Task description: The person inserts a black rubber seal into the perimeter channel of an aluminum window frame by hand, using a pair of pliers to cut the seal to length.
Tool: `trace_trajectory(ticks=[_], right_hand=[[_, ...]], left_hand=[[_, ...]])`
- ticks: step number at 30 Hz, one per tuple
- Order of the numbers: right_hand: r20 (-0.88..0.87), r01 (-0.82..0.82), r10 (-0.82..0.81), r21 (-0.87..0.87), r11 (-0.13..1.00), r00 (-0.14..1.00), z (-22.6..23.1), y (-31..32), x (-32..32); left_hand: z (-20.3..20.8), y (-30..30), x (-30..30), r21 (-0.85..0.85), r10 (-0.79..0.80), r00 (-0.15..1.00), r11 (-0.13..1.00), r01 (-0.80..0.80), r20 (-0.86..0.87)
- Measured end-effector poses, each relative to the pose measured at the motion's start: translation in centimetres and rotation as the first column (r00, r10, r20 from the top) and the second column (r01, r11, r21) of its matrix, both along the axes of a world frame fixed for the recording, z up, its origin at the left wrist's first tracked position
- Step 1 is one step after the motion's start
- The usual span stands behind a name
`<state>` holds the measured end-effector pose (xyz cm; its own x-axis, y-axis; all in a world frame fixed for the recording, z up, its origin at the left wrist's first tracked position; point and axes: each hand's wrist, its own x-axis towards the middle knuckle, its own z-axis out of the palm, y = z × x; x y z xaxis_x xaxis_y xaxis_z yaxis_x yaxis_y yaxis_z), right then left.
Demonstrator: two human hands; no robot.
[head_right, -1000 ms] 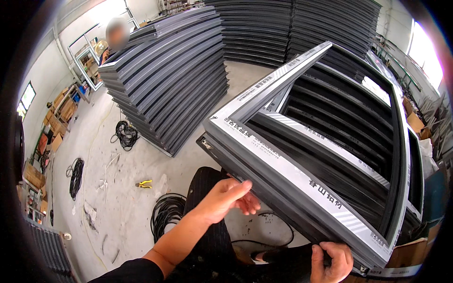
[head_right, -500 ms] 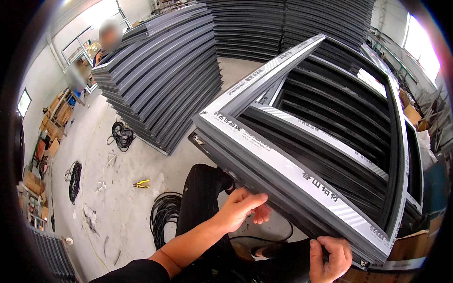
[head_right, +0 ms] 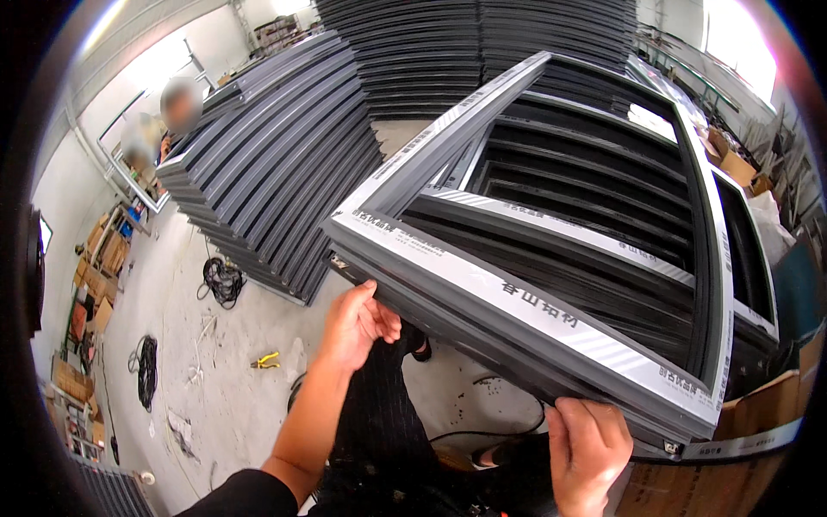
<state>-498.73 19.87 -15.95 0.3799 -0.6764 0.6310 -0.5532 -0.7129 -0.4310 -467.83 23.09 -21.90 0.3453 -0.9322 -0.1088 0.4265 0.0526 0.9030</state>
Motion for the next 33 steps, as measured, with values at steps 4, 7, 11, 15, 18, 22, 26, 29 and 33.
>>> trace_trajectory(ticks=[4, 7, 11, 15, 18, 22, 26, 29, 33], right_hand=[[-0.160, 0.085, -0.110, -0.156, 0.984, 0.981, -0.1, 0.3, 0.6], [-0.221, 0.112, -0.154, -0.190, 0.975, 0.963, -0.3, 0.4, 0.3], [-0.274, 0.108, -0.183, -0.268, 0.957, 0.944, -0.4, 0.1, -0.1], [-0.237, 0.142, -0.207, -0.264, 0.954, 0.949, -0.8, 0.1, 0.3], [-0.244, 0.167, -0.228, -0.246, 0.955, 0.943, -1.1, 0.2, 0.4], [-0.224, 0.149, -0.209, -0.259, 0.954, 0.952, -1.4, 0.1, 0.3], [-0.162, 0.151, -0.196, -0.251, 0.956, 0.967, -1.6, 0.0, 0.5], [-0.126, 0.148, -0.176, -0.205, 0.967, 0.976, -2.0, 0.4, -0.1], [0.058, 0.276, -0.270, -0.153, 0.949, 0.961, -2.4, 2.5, -2.8]], left_hand=[[-0.8, -0.4, -6.7, -0.035, -0.237, 0.972, 0.971, 0.236, -0.009], [-1.1, -1.1, -8.7, 0.009, -0.233, 0.972, 0.972, 0.233, -0.024], [-0.5, -1.1, -8.8, 0.039, -0.228, 0.973, 0.973, 0.229, -0.024], [-0.1, -1.1, -10.0, 0.025, -0.288, 0.954, 0.957, 0.290, -0.080], [-0.4, -1.2, -11.3, 0.060, -0.339, 0.937, 0.937, 0.345, -0.086], [-0.3, -1.3, -11.8, 0.034, -0.338, 0.934, 0.938, 0.344, -0.112], [0.0, -1.5, -13.3, 0.061, -0.402, 0.898, 0.907, 0.417, -0.178], [-0.2, -1.9, -14.5, 0.067, -0.443, 0.883, 0.887, 0.457, -0.151], [-0.5, -1.8, -14.5, 0.049, -0.467, 0.871, 0.877, 0.478, -0.153]])
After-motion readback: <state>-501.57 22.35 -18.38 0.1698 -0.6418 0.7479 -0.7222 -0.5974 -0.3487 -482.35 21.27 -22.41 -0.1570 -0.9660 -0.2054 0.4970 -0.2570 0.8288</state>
